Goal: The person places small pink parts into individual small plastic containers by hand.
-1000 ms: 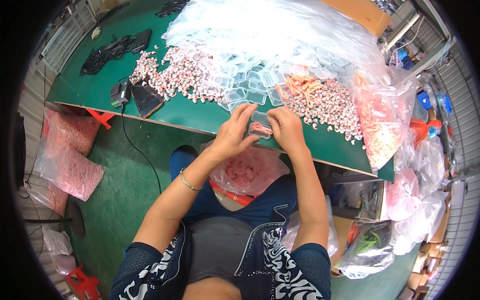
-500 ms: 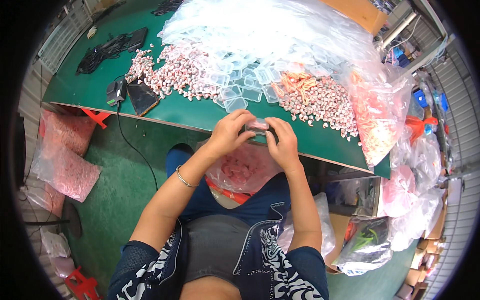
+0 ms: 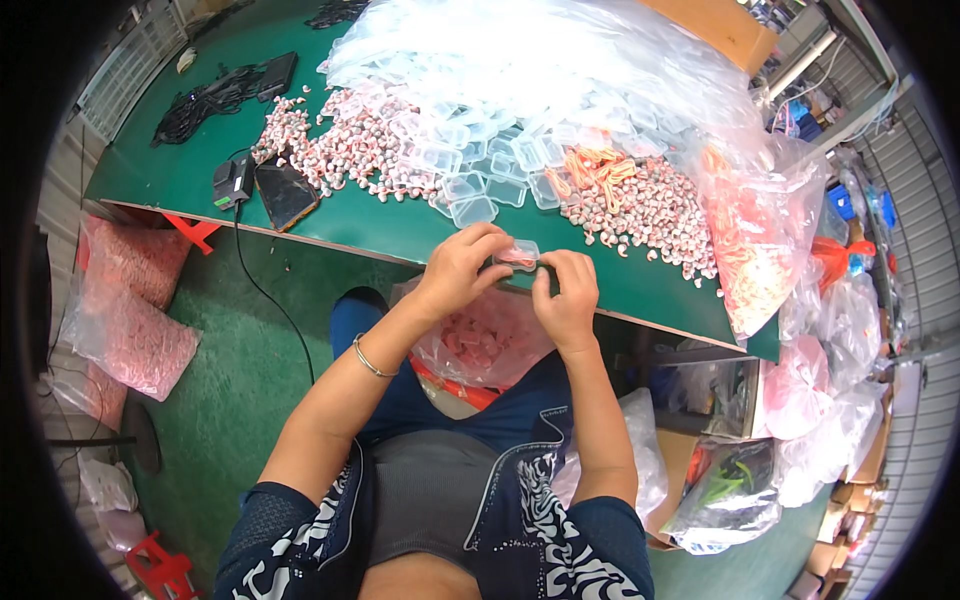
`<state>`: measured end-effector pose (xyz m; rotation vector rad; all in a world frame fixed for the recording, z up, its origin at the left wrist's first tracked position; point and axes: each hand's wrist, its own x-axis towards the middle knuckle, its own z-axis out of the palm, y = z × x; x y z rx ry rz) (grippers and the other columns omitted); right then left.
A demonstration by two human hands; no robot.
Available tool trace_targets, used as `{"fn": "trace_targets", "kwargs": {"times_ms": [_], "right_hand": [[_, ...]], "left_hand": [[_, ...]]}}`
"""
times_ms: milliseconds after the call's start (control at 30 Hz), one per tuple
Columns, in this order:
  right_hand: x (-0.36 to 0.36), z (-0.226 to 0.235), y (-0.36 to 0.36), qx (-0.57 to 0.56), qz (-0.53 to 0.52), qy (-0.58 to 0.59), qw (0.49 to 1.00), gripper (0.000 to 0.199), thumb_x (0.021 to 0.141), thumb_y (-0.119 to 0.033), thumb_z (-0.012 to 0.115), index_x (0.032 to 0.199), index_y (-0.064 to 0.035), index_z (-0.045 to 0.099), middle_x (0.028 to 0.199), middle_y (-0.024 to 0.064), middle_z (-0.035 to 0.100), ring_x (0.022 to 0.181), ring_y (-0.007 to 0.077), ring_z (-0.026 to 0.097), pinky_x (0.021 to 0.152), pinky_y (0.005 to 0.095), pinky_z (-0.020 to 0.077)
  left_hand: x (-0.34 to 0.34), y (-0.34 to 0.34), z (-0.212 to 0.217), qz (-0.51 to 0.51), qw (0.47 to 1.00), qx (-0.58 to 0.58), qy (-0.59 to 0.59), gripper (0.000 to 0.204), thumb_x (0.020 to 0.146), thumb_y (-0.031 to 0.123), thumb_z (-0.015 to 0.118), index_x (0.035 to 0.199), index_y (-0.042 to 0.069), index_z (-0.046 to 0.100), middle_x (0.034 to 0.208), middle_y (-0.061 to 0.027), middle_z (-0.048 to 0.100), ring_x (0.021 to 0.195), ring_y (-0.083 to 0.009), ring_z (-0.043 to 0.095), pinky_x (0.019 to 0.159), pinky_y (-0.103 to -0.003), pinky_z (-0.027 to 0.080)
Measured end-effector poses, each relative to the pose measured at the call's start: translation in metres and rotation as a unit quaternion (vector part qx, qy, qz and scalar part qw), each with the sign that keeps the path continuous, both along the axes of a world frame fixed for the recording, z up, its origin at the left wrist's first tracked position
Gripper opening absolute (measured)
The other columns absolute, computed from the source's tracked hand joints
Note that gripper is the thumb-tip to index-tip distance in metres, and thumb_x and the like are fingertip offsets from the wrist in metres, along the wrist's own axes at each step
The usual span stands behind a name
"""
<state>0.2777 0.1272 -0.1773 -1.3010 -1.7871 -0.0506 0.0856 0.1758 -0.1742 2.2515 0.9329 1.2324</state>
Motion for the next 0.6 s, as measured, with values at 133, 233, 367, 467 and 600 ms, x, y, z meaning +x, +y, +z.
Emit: {"fn": "trace_targets", "kwargs": {"times_ms": [133,233,367,467,600], "right_hand": [[-0.002,0.011,0.001,-0.030,0.023,0.006,0.999,0.038,0.071,-0.005,0.074,0.108,-0.0038,0.063,0.107,0.0144,0.064,0.102,0.0342,0.060,0.089,0.0437,0.0459],[0.002,0.018,0.006,-0.051,0.055,-0.033,0.997,0.040,0.075,-0.006,0.074,0.113,-0.0042,0.064,0.110,0.0143,0.064,0.104,0.0344,0.060,0.090,0.0441,0.0461],[0.007,0.014,0.022,-0.063,0.106,-0.056,0.991,0.033,0.080,-0.007,0.073,0.112,-0.0035,0.066,0.110,0.0146,0.064,0.103,0.0337,0.060,0.087,0.0414,0.0483],[0.007,0.013,0.027,-0.100,0.140,0.007,0.985,0.026,0.082,-0.007,0.071,0.106,-0.0022,0.067,0.102,0.0141,0.064,0.095,0.0318,0.061,0.081,0.0387,0.0492],[0.009,0.017,0.025,-0.156,0.163,0.038,0.973,0.021,0.083,-0.008,0.070,0.103,-0.0023,0.067,0.093,0.0127,0.063,0.087,0.0300,0.060,0.076,0.0377,0.0486]], "left_hand": [[-0.001,0.000,-0.001,0.000,1.000,0.016,-0.004,0.033,0.075,0.012,0.079,0.105,0.006,0.067,0.102,-0.0091,0.065,0.086,-0.0303,0.065,0.073,-0.039,0.053],[0.001,0.001,-0.001,0.000,1.000,0.014,-0.015,0.031,0.076,0.011,0.078,0.104,0.005,0.067,0.101,-0.0093,0.065,0.085,-0.0302,0.065,0.073,-0.038,0.053],[0.003,0.002,0.000,0.014,1.000,0.018,-0.019,0.026,0.079,0.011,0.077,0.102,0.004,0.067,0.098,-0.0100,0.064,0.082,-0.0305,0.065,0.071,-0.038,0.053],[0.001,0.003,0.001,0.017,1.000,-0.003,-0.003,0.020,0.083,0.012,0.074,0.099,0.003,0.067,0.091,-0.0112,0.063,0.079,-0.0309,0.064,0.068,-0.038,0.051],[-0.001,0.005,-0.005,-0.015,1.000,0.008,-0.025,0.015,0.086,0.014,0.072,0.094,0.002,0.068,0.082,-0.0118,0.061,0.073,-0.0303,0.062,0.064,-0.038,0.049]]}}
